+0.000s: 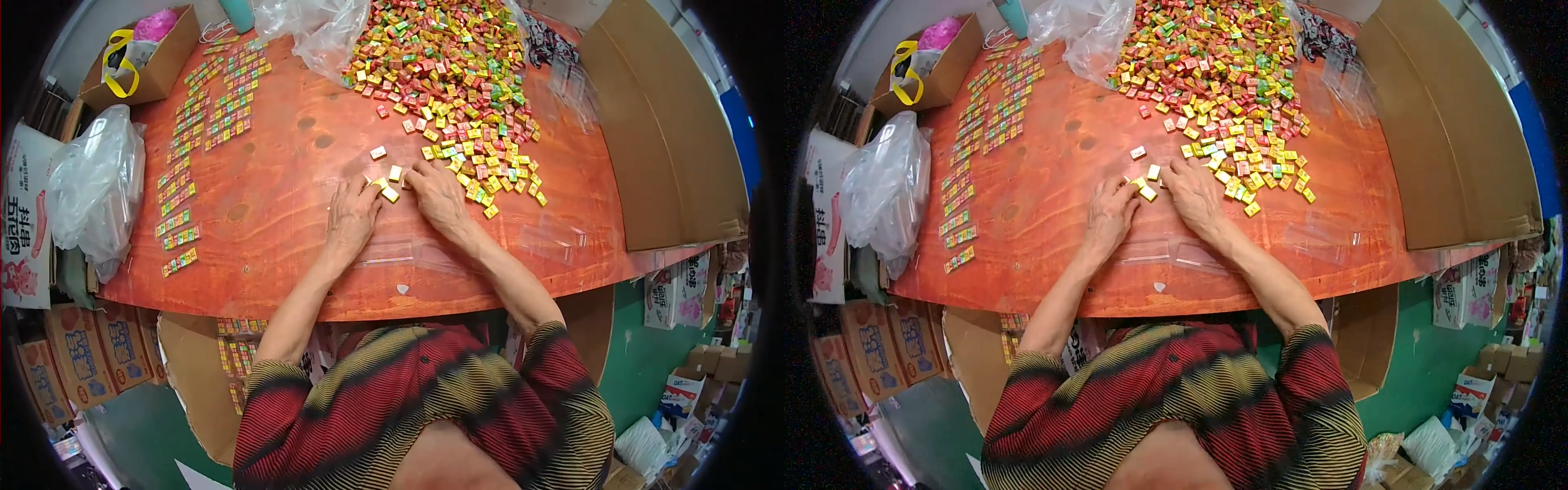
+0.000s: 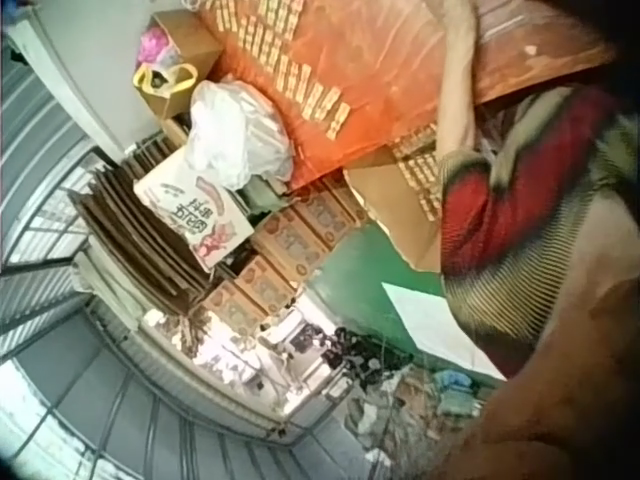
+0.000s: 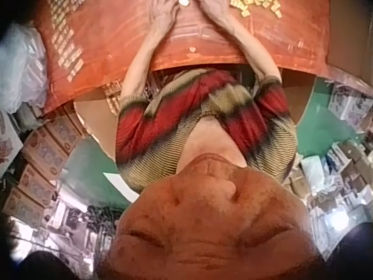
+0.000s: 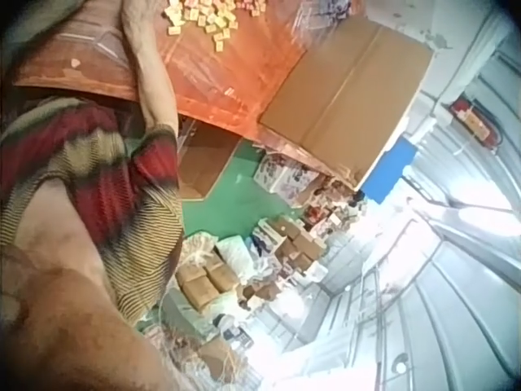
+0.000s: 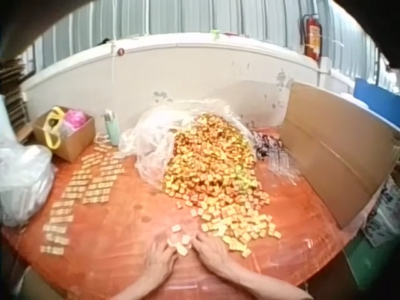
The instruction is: Sorting and arranging small square packets on a table before placing them into a shipping box.
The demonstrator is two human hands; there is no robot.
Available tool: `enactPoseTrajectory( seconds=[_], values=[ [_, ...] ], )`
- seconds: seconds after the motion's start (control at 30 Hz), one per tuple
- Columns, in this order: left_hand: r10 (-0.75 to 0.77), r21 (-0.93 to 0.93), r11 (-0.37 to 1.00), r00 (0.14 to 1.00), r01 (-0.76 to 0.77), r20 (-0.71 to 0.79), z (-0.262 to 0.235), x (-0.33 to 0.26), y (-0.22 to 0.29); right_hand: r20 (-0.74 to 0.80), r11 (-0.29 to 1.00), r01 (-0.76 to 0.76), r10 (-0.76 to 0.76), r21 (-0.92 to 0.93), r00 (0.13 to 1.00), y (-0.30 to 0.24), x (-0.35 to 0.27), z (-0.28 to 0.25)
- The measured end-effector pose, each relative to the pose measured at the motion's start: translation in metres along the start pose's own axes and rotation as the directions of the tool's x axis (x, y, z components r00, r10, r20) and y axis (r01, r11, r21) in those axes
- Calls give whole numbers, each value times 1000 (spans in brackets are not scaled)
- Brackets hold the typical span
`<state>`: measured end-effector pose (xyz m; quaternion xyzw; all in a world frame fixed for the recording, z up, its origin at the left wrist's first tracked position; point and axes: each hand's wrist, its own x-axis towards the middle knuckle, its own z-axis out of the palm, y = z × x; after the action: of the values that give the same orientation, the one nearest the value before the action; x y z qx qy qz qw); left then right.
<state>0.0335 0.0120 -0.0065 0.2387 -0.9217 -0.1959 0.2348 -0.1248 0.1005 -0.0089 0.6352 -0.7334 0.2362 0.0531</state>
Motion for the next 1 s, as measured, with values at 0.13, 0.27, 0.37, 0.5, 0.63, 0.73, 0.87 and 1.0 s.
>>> enactPoseTrajectory(
  seconds=[0.13, 0.27, 0.37, 0.5, 0.63, 0.73, 0.87, 1.0],
  values=[
    [-45, -99, 995, 991, 33, -127, -4, -3, -3, 24, 996, -72, 71, 53, 997, -19, 6, -22],
    [-141, -216, 967, 990, 133, -22, -11, 6, -19, 65, 986, -86, 77, 146, 995, -32, -1, -15],
    [-104, -141, 983, 990, 117, 97, -19, 14, -29, 54, 984, -78, 70, 160, 996, -39, 0, -3],
    [-76, -84, 992, 985, 90, 152, -22, 14, -33, 1, 987, -105, 105, 119, 994, -47, 5, -3],
    [-112, -58, 992, 993, 114, 42, -25, 4, -30, -16, 996, -1, 3, 94, 1000, -48, 12, 11],
    [-123, -56, 991, 992, 124, 17, -28, -6, -32, 24, 989, 86, -90, 117, 996, -49, 15, 7],
    [-138, -32, 990, 990, 139, 21, -29, -13, -29, 162, 992, 54, -72, 111, 984, -36, 21, 6],
    [-138, -23, 990, 990, 138, 6, -24, -15, -29, 144, 994, 50, -64, 101, 988, -25, 21, 13]
  ],
)
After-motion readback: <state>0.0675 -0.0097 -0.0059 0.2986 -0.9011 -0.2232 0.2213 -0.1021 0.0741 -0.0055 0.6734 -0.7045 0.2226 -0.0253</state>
